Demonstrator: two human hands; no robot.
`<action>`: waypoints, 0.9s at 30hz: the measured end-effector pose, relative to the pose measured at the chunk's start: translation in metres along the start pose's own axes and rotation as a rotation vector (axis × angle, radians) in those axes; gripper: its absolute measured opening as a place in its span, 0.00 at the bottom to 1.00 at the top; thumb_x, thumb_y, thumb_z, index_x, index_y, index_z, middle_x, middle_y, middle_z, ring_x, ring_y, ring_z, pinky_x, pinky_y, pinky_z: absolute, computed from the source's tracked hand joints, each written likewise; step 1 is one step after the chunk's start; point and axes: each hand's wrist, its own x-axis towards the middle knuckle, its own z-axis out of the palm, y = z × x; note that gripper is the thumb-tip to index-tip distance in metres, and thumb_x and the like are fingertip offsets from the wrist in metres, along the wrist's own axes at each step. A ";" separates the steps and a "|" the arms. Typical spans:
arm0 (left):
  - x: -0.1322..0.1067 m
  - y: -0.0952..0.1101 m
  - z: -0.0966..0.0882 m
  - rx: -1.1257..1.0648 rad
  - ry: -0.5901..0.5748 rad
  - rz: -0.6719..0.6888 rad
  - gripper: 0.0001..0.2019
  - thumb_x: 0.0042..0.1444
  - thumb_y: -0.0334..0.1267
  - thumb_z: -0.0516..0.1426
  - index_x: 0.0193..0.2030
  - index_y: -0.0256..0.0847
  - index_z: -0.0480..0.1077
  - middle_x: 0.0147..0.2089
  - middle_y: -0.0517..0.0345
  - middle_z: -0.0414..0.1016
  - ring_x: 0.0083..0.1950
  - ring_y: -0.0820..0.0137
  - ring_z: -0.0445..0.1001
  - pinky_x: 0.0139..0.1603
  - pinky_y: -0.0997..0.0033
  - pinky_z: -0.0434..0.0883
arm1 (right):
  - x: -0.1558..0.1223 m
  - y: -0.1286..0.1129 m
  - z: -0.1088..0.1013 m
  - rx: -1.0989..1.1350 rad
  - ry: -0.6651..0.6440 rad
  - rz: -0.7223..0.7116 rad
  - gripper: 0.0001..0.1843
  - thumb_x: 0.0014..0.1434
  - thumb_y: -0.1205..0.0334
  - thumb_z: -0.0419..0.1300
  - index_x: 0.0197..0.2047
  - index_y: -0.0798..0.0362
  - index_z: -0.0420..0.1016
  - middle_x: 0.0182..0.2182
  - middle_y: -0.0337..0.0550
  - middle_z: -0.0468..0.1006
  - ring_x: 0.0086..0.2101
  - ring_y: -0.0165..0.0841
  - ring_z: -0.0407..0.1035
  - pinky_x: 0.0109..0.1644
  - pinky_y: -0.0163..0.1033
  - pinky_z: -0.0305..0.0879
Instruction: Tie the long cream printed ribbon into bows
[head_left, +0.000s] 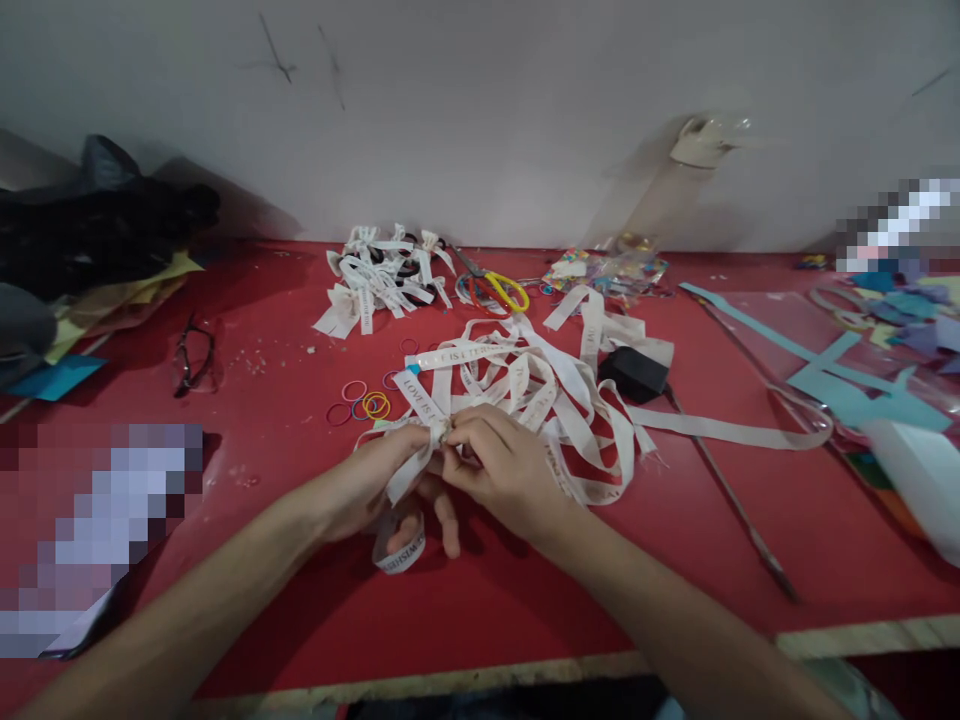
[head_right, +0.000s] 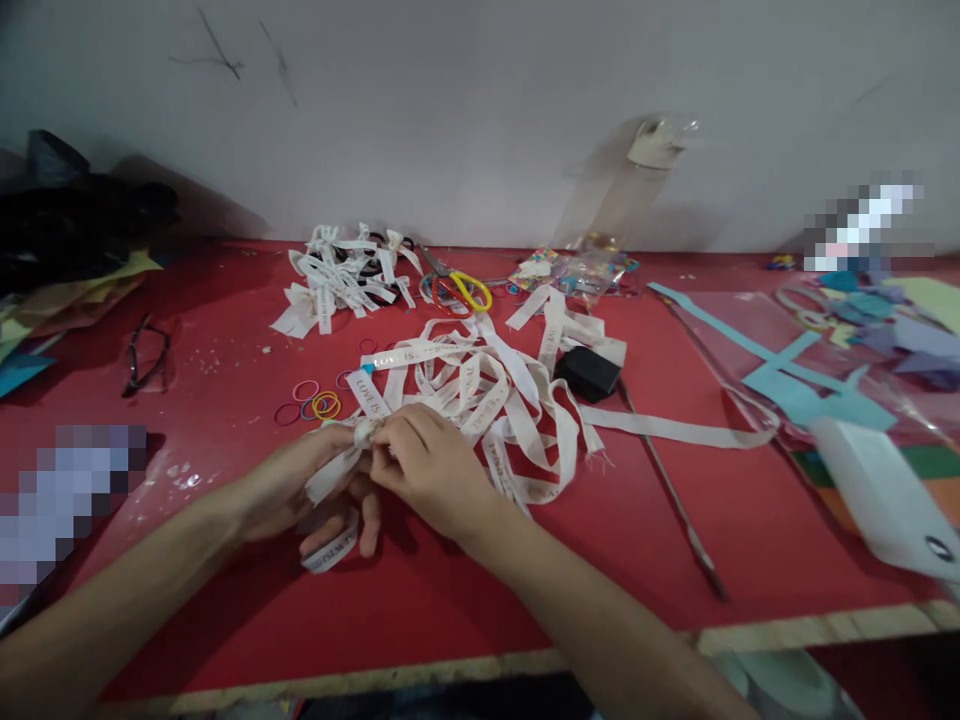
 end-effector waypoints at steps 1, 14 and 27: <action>-0.001 0.002 0.000 -0.041 -0.039 0.011 0.22 0.60 0.44 0.38 0.43 0.30 0.65 0.28 0.40 0.78 0.11 0.74 0.64 0.09 0.79 0.59 | 0.000 0.001 -0.001 -0.005 -0.015 -0.018 0.05 0.55 0.73 0.53 0.31 0.53 0.65 0.31 0.46 0.74 0.35 0.34 0.69 0.39 0.40 0.69; -0.004 0.008 -0.001 -0.255 -0.149 0.098 0.23 0.63 0.45 0.35 0.55 0.35 0.58 0.34 0.44 0.76 0.25 0.63 0.76 0.09 0.78 0.64 | 0.002 0.006 -0.002 0.055 0.032 0.035 0.07 0.53 0.74 0.53 0.32 0.52 0.65 0.31 0.44 0.74 0.37 0.34 0.70 0.40 0.40 0.69; 0.001 -0.002 0.010 0.059 0.080 0.079 0.29 0.61 0.56 0.38 0.48 0.34 0.67 0.29 0.47 0.77 0.17 0.72 0.70 0.13 0.78 0.62 | 0.001 -0.004 0.001 0.425 0.093 0.474 0.06 0.50 0.72 0.57 0.29 0.51 0.66 0.28 0.35 0.71 0.28 0.27 0.66 0.31 0.32 0.63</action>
